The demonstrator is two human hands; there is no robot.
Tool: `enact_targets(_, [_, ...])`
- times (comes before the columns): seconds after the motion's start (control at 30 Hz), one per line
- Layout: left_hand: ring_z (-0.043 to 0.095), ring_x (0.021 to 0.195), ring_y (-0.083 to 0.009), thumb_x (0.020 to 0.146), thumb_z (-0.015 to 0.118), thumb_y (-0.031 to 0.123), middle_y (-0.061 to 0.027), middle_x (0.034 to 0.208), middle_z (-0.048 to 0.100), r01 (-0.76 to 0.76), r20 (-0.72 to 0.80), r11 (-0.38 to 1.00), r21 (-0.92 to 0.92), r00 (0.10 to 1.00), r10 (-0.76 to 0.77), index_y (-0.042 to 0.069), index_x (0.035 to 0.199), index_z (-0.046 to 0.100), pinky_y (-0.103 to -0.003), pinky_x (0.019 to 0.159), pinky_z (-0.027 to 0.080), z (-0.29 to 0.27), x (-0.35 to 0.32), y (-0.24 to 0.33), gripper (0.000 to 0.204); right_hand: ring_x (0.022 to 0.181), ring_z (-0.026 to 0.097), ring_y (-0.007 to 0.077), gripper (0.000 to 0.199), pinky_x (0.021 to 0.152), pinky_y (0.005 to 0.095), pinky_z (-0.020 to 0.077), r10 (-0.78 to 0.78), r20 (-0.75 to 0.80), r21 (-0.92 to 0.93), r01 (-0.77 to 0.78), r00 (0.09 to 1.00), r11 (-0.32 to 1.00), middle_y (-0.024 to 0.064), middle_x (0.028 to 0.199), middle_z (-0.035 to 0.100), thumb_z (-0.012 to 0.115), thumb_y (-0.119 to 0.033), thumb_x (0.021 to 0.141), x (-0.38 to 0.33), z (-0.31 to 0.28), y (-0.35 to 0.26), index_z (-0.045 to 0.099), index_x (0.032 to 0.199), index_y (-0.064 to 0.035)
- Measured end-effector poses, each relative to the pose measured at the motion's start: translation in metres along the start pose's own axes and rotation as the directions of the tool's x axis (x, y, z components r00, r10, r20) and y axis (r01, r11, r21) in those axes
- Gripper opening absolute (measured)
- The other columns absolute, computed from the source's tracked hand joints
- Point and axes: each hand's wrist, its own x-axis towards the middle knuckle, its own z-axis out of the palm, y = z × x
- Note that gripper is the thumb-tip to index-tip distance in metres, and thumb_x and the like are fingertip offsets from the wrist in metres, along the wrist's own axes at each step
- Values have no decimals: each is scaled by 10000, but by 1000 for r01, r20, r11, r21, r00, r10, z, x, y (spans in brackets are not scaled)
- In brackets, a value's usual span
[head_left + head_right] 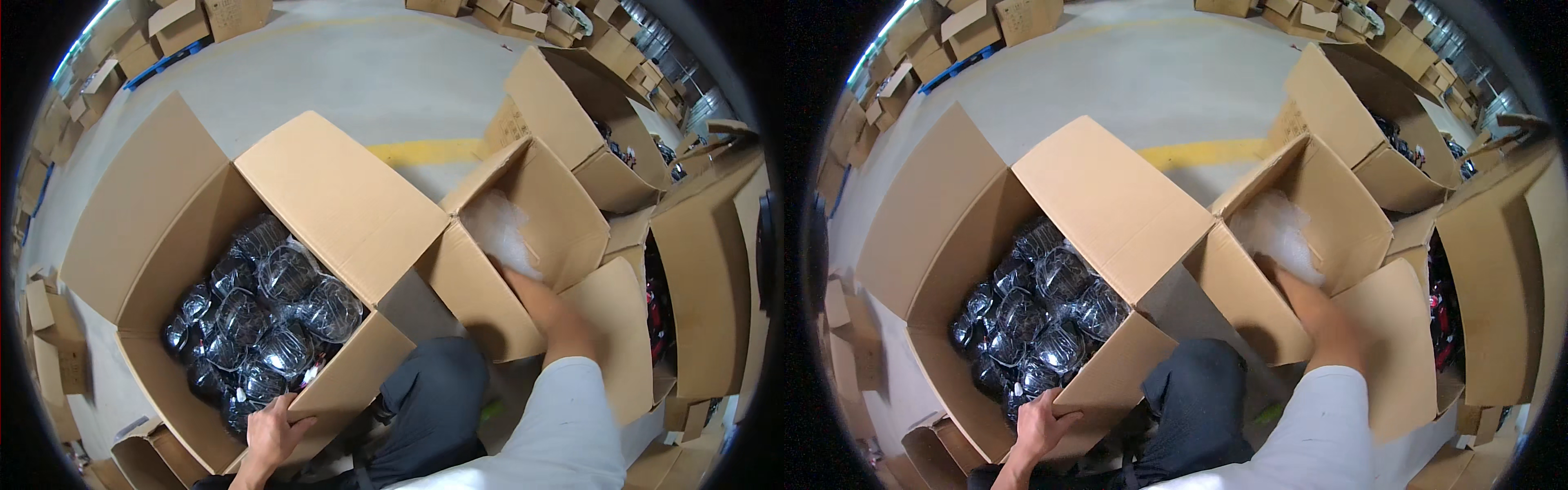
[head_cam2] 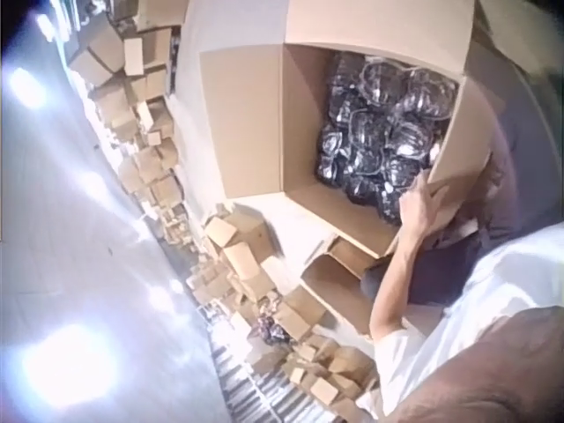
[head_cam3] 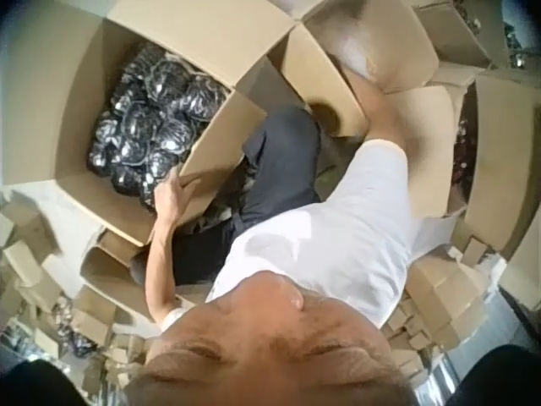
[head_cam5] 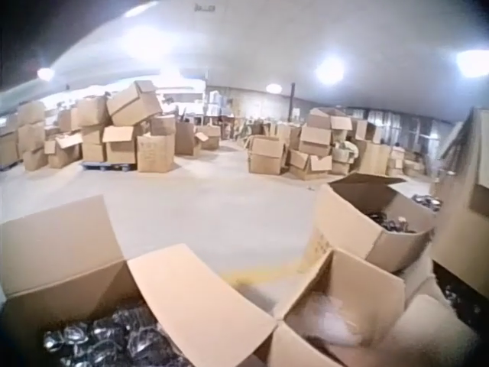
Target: The person packs electronic components by taking them from one cardboard box and placing them into another cardboard box with bubble wrap, arranging them neatly by hand.
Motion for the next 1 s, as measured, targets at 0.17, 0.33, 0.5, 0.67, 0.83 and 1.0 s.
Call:
enact_targets(0.17, [726, 812, -338, 723, 867, 334, -178, 874, 734, 143, -3, 987, 78, 990, -143, 32, 1146, 672, -416, 734, 569, -19, -22, 6, 555, 998, 679, 417, 349, 867, 471, 530, 70, 478, -426, 161, 876, 890, 274, 1074, 690, 582, -311, 925, -82, 43, -29, 738, 1007, -10])
enact_targets(0.33, [716, 878, -333, 776, 816, 363, -154, 987, 727, 89, 21, 995, 47, 996, -90, 56, 1166, 667, -439, 757, 558, -17, -11, 8, 518, 892, 674, 431, 337, 794, 477, 531, 13, 506, -695, 398, 863, 599, 265, 954, 694, 582, -313, 940, -29, -31, -143, 721, 930, -5])
enact_targets(0.5, [711, 909, -347, 793, 797, 359, -160, 1025, 724, 45, -9, 999, 31, 999, -45, 64, 1158, 678, -444, 789, 556, -19, -14, 7, 484, 744, 635, 392, 367, 697, 477, 479, -367, 258, -415, 446, 893, 793, 250, 839, 653, 592, -309, 964, -20, -118, -273, 647, 856, 37])
enact_targets(0.67, [701, 1031, -332, 891, 737, 353, -212, 1086, 706, 32, -35, 937, -349, 998, -48, 5, 1240, 649, -426, 870, 555, -21, -8, -7, 500, 768, 641, 353, 273, 655, 428, 465, -675, 207, -246, 705, 709, 665, 225, 857, 630, 610, -218, 965, -135, -153, -443, 611, 866, 37])
enact_targets(0.83, [637, 1176, -294, 960, 692, 309, -209, 1255, 657, -438, -419, 553, -709, 892, 170, -76, 1305, 575, -387, 1015, 494, -42, 25, 79, 529, 742, 658, 286, 108, 673, 411, 547, -976, 184, -93, 991, 113, 97, 140, 807, 622, 652, -101, 880, -286, -137, -537, 659, 866, 6])
enact_targets(1.0, [651, 907, -103, 951, 714, 171, -52, 1055, 717, -316, -299, 112, -942, 942, 152, -18, 1199, 657, -304, 822, 541, -95, 4, 125, 317, 789, 674, 238, 257, 680, 362, 564, -877, 380, 244, 947, -293, -211, 104, 972, 671, 718, -241, 852, -380, -98, -555, 675, 954, -9])
